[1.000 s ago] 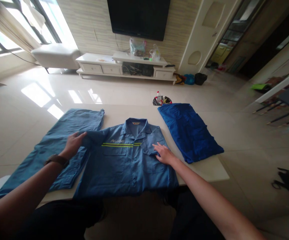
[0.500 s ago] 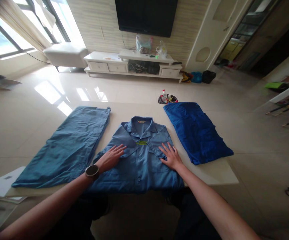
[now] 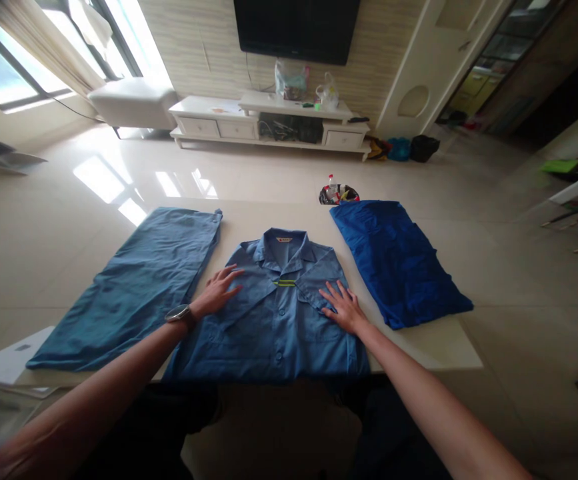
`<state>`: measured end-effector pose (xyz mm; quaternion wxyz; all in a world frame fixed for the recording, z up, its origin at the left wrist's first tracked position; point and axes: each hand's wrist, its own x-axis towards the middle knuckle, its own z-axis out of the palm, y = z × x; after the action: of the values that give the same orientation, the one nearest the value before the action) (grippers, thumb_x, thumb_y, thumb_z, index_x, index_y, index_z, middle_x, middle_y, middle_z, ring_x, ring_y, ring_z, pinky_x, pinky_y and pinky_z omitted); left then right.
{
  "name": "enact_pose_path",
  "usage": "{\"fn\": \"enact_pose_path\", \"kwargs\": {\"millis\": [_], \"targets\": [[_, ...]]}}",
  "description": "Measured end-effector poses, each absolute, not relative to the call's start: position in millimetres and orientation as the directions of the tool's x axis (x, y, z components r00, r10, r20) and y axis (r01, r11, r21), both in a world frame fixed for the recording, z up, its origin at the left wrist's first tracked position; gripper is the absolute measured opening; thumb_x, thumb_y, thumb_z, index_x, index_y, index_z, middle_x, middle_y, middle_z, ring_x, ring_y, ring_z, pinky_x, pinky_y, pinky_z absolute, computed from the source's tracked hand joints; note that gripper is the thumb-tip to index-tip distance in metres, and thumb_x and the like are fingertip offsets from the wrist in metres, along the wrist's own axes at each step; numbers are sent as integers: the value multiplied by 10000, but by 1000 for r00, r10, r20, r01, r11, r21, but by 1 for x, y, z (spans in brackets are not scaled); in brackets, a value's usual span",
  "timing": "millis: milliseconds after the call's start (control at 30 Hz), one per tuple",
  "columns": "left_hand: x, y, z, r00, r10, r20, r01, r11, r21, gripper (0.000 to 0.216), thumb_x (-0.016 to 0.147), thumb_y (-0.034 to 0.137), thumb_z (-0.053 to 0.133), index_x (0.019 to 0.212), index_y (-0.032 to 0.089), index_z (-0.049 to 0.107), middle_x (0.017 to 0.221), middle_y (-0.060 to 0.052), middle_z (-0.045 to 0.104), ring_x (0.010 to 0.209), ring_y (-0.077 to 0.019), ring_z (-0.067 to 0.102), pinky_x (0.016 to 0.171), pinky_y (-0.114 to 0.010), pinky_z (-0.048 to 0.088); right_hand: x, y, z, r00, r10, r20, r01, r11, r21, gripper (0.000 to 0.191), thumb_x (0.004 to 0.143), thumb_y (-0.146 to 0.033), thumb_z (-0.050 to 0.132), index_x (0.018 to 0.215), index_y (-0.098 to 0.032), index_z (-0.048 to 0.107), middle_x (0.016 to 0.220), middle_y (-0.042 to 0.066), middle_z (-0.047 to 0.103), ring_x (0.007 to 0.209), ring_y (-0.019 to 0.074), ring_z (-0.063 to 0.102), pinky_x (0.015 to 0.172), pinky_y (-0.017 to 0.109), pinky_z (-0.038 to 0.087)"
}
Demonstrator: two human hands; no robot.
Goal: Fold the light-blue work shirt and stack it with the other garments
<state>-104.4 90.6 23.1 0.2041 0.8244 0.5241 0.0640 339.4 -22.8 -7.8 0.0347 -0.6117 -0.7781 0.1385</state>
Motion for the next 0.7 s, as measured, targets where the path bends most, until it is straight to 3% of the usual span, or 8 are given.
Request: {"fn": "enact_pose_path", "kwargs": {"millis": [67, 133, 433, 600, 700], "targets": [[-100, 103, 17, 443, 896, -44, 848, -402, 345, 635, 1038, 494, 364, 1637, 287, 321, 1732, -79, 233, 1599, -302, 195, 1268, -549, 219, 342, -14, -4, -197, 974, -110, 942, 157, -297, 573, 1042, -565, 327, 1585, -396, 402, 1706, 7, 290, 1589, 356, 180, 1175, 675, 296], [-96, 112, 7, 460, 885, -76, 857, -419, 301, 662, 1045, 473, 349, 1659, 241, 261, 1738, -89, 204, 1615, -292, 140, 1289, -532, 177, 341, -5, -4, -129, 989, -65, 948, 104, -301, 577, 1056, -517, 295, 1596, -343, 400, 1701, 28, 303, 1586, 348, 198, 1178, 639, 327], [-93, 178, -16, 434, 901, 20, 878, -427, 217, 650, 1054, 503, 302, 1637, 217, 338, 1721, -99, 258, 1602, -293, 200, 1304, -498, 171, 335, 64, -22, -131, 990, 47, 973, 137, -187, 584, 1039, -416, 394, 1611, -300, 378, 1710, 18, 279, 1594, 300, 189, 1251, 527, 251], [-72, 224, 10, 366, 930, 33, 913, -365, 183, 618, 1048, 431, 332, 1610, 181, 392, 1715, -117, 271, 1609, -336, 139, 1299, -550, 88, 325, 137, 0, -61, 997, 54, 981, 70, -184, 507, 1018, -309, 473, 1518, -235, 517, 1632, 84, 439, 1544, 337, 271, 1243, 601, 159], [-70, 202, 33, 256, 963, 84, 936, -269, 228, 639, 1026, 428, 373, 1613, 177, 362, 1715, -139, 259, 1595, -371, 164, 1276, -551, 172, 318, 134, 17, -24, 996, 82, 979, 40, -200, 498, 1028, -318, 461, 1513, -217, 508, 1610, 102, 462, 1507, 335, 309, 1222, 566, 236]]}}
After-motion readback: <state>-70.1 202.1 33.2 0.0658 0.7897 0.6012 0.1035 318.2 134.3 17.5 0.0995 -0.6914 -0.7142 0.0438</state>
